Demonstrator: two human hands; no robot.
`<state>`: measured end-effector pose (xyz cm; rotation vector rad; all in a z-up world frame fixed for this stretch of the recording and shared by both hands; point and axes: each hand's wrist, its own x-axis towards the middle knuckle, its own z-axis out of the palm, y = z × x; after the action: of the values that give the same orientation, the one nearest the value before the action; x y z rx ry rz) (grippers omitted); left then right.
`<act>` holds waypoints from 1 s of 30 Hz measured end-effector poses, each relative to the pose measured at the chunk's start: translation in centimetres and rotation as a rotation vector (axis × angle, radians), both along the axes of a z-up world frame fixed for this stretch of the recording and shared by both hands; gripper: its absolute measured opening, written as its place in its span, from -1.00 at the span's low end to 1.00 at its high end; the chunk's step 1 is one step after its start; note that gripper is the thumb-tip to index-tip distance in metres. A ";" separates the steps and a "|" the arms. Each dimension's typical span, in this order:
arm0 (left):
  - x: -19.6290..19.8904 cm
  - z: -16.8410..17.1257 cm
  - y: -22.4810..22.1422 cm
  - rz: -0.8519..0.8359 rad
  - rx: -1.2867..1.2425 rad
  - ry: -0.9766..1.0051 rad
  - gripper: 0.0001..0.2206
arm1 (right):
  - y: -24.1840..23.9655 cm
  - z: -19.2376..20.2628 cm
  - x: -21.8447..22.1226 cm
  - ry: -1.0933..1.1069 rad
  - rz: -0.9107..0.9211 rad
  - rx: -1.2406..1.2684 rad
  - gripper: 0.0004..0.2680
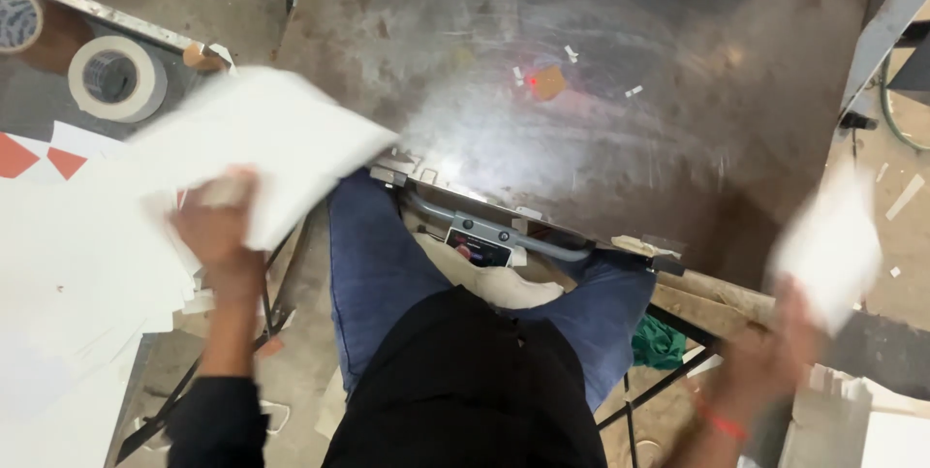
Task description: Operating an industrial paper press to stamp or cut paper patterns, including placing paper and using control buttons.
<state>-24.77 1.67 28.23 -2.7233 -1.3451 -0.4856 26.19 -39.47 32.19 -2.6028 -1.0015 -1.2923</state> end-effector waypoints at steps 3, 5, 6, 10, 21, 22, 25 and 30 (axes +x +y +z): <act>-9.4 -2.2 -0.1 0.262 0.215 -0.273 -0.73 | 11.6 -0.5 -6.3 0.590 0.511 0.128 -0.57; -16.2 -6.5 -2.2 0.472 0.187 -0.073 -0.61 | 16.9 -2.2 -8.1 0.814 0.635 -0.036 -0.56; -16.5 -6.6 -2.5 0.467 0.189 -0.069 -0.61 | 18.3 -2.6 -8.2 0.817 0.632 -0.032 -0.56; -16.9 -6.5 -3.3 0.479 -0.063 0.018 -0.43 | 22.4 -2.8 -7.9 0.840 0.807 -0.081 -0.57; 11.7 -1.9 -6.9 -0.462 -0.708 -0.298 -0.72 | 24.3 -3.2 -4.5 0.900 0.882 -0.028 -0.54; 14.3 -2.9 -7.6 -0.643 -0.769 -0.265 -0.70 | 24.4 -3.3 -4.4 0.919 0.883 -0.005 -0.55; 21.6 -6.4 -9.3 -0.867 -0.898 -0.070 -0.65 | 24.5 -3.5 -4.3 0.933 0.877 0.001 -0.55; 27.9 -12.9 -10.9 -0.812 -1.008 0.274 -0.63 | 24.7 -3.9 -4.7 0.894 0.856 -0.050 -0.52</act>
<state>3.12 -9.21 15.35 -3.8556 -0.3465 0.7743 21.50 -14.80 28.25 -1.9392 -1.5833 0.0887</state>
